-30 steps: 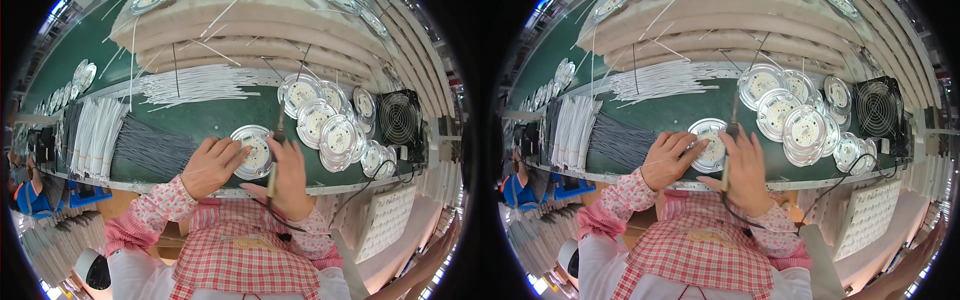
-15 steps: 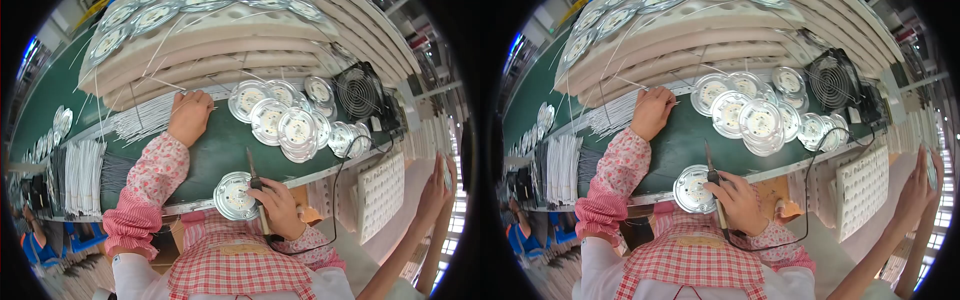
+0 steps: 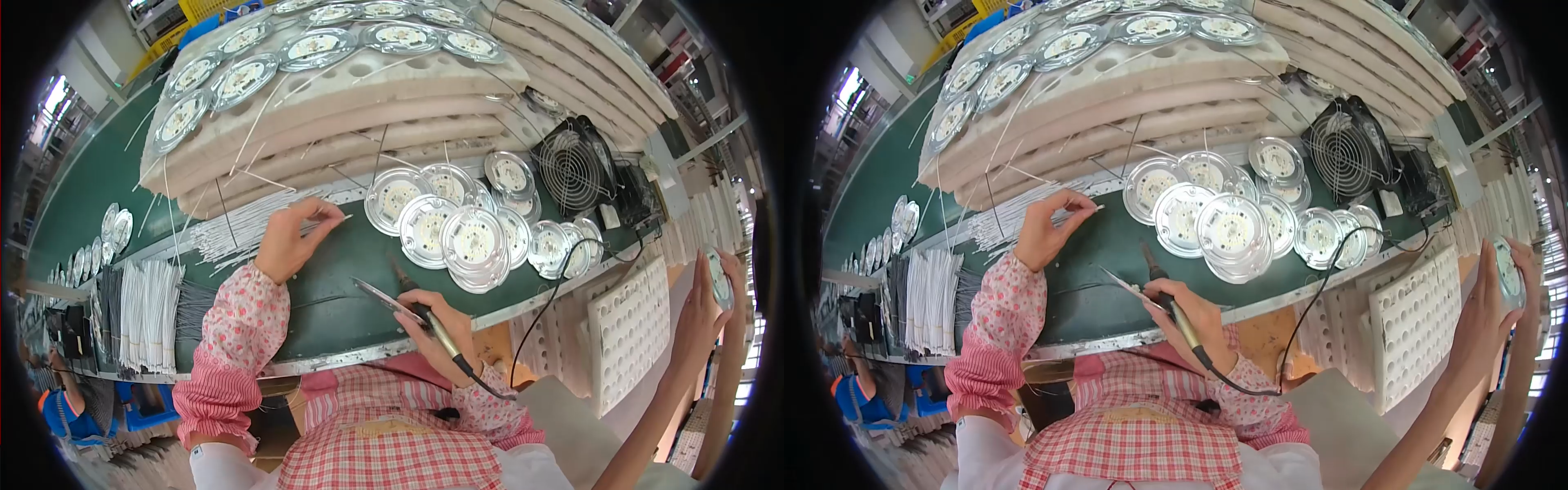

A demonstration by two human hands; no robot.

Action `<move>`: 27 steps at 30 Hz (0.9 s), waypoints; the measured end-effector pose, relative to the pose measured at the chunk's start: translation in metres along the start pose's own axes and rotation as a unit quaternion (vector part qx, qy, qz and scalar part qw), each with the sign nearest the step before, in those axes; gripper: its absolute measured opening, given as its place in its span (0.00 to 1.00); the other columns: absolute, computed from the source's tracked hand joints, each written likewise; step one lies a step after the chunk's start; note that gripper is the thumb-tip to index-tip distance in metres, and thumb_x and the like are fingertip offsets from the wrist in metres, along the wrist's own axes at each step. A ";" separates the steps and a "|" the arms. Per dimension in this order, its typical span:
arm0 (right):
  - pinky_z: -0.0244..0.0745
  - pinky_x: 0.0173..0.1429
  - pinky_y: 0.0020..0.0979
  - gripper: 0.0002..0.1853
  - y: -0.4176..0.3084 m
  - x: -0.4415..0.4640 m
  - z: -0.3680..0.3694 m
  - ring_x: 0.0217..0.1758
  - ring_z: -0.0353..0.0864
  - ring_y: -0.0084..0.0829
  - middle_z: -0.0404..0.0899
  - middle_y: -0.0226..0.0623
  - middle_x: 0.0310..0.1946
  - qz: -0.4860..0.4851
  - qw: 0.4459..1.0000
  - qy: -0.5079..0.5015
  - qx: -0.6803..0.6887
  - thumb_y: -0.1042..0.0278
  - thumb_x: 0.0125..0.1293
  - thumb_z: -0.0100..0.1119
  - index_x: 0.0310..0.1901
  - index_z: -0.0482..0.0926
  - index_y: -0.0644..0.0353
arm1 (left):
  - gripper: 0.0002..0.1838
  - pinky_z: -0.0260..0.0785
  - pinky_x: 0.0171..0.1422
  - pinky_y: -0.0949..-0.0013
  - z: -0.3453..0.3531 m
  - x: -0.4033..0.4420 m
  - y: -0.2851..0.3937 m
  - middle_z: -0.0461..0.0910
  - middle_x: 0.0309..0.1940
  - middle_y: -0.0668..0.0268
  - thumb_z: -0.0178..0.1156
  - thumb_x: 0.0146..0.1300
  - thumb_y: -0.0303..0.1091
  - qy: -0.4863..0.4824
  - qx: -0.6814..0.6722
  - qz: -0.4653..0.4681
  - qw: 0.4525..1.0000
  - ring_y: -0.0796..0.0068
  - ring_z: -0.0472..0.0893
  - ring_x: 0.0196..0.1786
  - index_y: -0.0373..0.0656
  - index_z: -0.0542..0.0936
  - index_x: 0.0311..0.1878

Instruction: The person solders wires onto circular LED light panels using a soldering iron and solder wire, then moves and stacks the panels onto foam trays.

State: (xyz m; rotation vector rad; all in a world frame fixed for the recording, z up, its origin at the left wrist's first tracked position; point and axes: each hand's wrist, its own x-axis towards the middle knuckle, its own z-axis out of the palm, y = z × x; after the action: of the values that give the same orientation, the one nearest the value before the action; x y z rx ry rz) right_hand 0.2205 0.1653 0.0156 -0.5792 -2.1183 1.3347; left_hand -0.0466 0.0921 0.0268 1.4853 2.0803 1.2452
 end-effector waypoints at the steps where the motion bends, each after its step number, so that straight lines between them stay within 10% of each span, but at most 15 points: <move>1: 0.77 0.40 0.22 0.15 0.000 0.002 0.000 0.35 0.83 0.20 0.86 0.37 0.37 0.002 1.000 -0.003 0.004 0.77 0.65 0.69 0.52 0.80 0.62 | 0.05 0.73 0.55 0.67 0.000 -0.001 -0.005 0.86 0.38 0.61 0.66 0.64 0.25 -0.012 0.027 0.015 0.999 0.67 0.85 0.45 0.37 0.84 0.42; 17: 0.79 0.43 0.32 0.23 0.009 0.000 0.000 0.38 0.86 0.41 0.84 0.45 0.40 -0.116 0.987 -0.022 -0.105 0.86 0.53 0.67 0.52 0.81 0.62 | 0.06 0.67 0.54 0.60 0.007 -0.001 -0.020 0.79 0.35 0.64 0.65 0.61 0.30 -0.109 0.393 0.216 0.887 0.61 0.81 0.41 0.44 0.78 0.40; 27: 0.74 0.34 0.26 0.17 0.013 0.012 0.025 0.29 0.81 0.26 0.80 0.38 0.32 -0.022 0.993 0.104 -0.053 0.78 0.62 0.70 0.52 0.79 0.62 | 0.06 0.72 0.40 0.70 -0.006 -0.040 0.036 0.83 0.33 0.66 0.68 0.63 0.29 0.056 -0.032 -0.034 0.997 0.76 0.81 0.35 0.40 0.82 0.40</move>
State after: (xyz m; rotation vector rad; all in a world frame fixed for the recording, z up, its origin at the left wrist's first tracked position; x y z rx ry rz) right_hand 0.1955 0.1617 -0.0017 -0.6811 -2.0268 1.0923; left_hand -0.0117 0.0577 0.0487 1.3334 2.1222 1.3847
